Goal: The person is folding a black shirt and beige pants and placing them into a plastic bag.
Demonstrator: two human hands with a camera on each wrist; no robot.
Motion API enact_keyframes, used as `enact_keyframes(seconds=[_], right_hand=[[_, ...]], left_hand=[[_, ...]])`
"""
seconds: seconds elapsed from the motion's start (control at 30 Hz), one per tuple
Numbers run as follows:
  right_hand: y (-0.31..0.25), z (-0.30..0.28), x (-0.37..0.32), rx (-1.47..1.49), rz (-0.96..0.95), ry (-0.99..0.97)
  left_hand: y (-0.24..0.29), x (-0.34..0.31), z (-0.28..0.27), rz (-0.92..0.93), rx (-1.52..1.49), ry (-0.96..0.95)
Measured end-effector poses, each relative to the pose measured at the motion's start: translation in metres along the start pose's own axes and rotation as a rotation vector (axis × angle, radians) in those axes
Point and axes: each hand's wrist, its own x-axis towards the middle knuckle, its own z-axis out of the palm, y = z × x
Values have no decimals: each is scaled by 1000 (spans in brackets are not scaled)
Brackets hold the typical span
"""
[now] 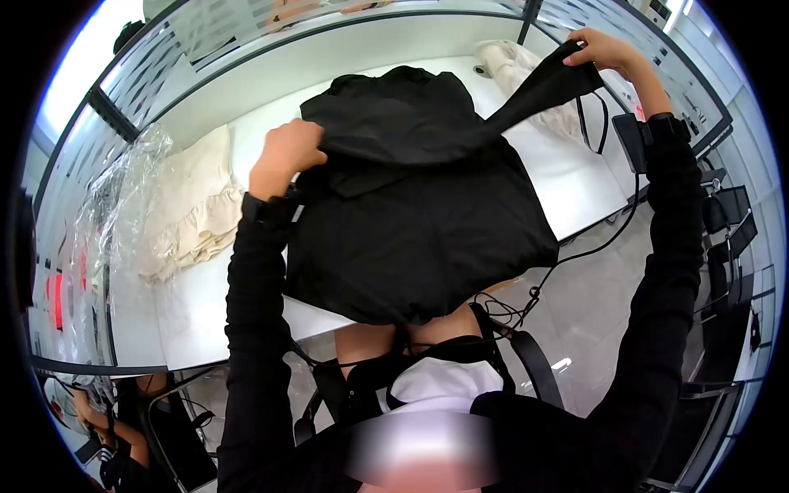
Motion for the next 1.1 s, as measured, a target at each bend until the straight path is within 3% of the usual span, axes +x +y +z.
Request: enact_keyframes(seconds=[0.07,0.1,0.23,0.33,0.47,0.6,0.67,0.7,0.73,0.8,0.87,0.9,1.0,1.07,1.1], right_hand=[[9,7,5,23,23,99],[6,3,8,6,69,-29],[7,16,21,-164,181,136],[9,21,32,-289,15,140],[-19,24,14,-174,20,41],[-4,24,17,-325,-171,282],[13,13,32,-416,-214,366],[7,7,34,-519,-358,476],[4,1,32,-557,-260,635],[-65,-4,7,-631,-53,946],[-82,-1,7,-488,-281,1268],[-80,-3,14,-487,-325,1307],[-57,5,29,-564,-414,1055],[-45,10,29,-552,-126,478],[-13,13,45,-547,-213,483]], left_hand=[[-12,-13,-8,-122,49,42],[-17,-18,-10,-142,61,-17],[-19,-30,-7,-156,93,-151],[-18,-23,-7,-71,-6,-256],[-19,-11,-8,-34,-184,-138],[-19,-4,7,42,-216,-8],[-18,-1,7,47,-236,-146],[-18,0,7,54,-244,-218],[-19,1,9,56,-249,-229],[-22,2,12,63,-260,-252],[-21,0,8,42,-272,-266],[-22,-1,5,30,-279,-270],[-24,1,6,56,-282,-277],[-23,0,10,53,-288,-198],[-21,0,11,50,-291,-158]])
